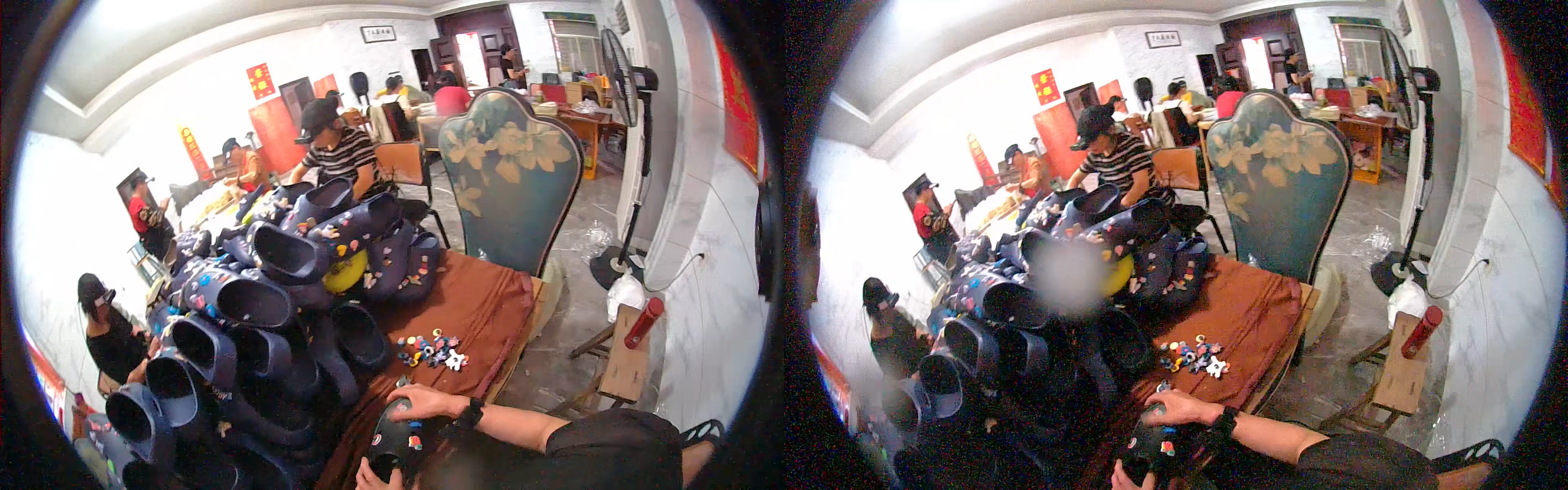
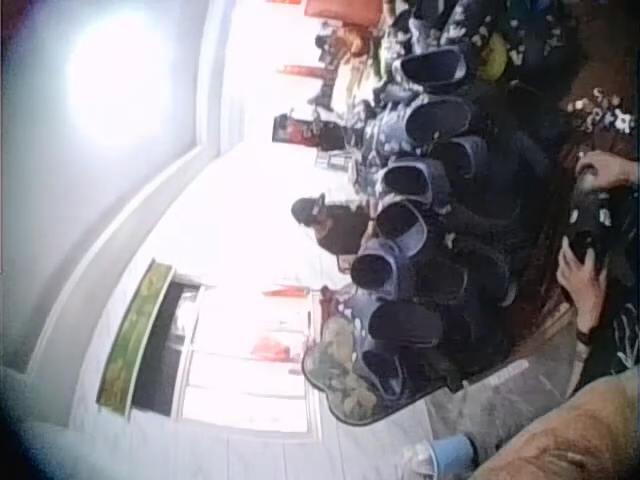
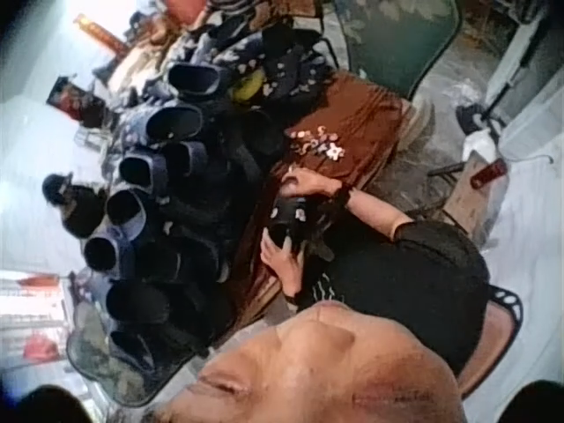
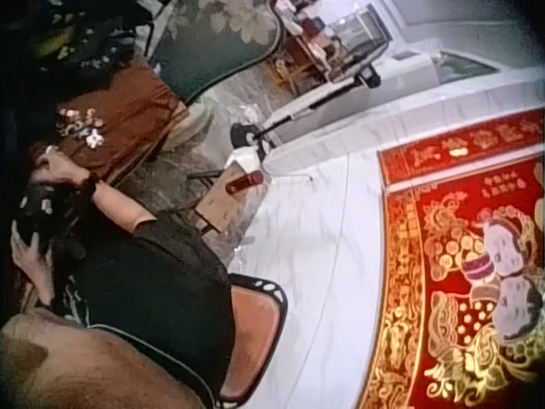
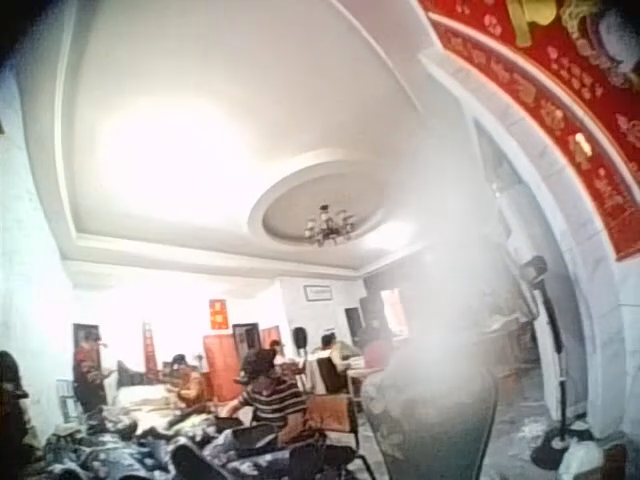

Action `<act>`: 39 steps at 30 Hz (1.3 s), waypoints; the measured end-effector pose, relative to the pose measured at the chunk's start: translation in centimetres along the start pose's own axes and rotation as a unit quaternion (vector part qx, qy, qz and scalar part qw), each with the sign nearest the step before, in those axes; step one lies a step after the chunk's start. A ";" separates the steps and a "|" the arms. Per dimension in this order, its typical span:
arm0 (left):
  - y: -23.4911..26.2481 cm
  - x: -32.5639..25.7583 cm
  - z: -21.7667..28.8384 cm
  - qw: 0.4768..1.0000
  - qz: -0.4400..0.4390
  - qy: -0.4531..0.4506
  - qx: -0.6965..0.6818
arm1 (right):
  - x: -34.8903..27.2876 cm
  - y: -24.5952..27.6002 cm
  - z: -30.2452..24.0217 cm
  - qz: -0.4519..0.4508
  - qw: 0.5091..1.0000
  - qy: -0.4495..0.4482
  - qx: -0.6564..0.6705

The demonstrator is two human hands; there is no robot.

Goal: Attaching decorative charms to the holes of clogs/shoes.

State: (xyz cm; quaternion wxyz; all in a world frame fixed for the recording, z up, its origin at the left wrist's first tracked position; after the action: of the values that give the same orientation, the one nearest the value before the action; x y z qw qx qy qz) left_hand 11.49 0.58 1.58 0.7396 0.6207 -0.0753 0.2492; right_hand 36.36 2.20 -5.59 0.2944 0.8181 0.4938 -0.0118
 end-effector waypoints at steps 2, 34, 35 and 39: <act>-0.4 0.3 0.2 1.000 -0.017 -0.012 -0.004 | -2.3 0.7 -1.9 0.033 0.981 0.186 -0.040; 0.9 0.4 0.7 0.999 0.007 -0.016 -0.033 | -4.8 0.8 -6.9 0.222 0.888 0.377 -0.139; 1.0 0.4 0.7 0.999 0.006 -0.014 -0.032 | -4.4 1.5 -6.5 0.225 0.910 0.331 -0.108; 1.3 0.5 0.6 1.000 -0.001 -0.003 -0.028 | -1.7 3.6 -4.5 0.203 0.965 0.166 0.024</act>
State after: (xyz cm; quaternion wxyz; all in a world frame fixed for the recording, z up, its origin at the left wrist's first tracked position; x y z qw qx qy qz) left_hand 11.45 0.27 3.03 0.7569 0.6001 -0.0842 0.2448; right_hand 37.26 1.82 0.34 0.1847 0.8986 0.3587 0.1722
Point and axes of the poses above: each hand's wrist, its own x-axis towards the middle knuckle, its own y-axis out of the back of the hand, z = x × y, the point moved 9 cm from there along x, towards the middle knuckle, and after that the axes turned 15 degrees about -y, right-handed, at the moved point
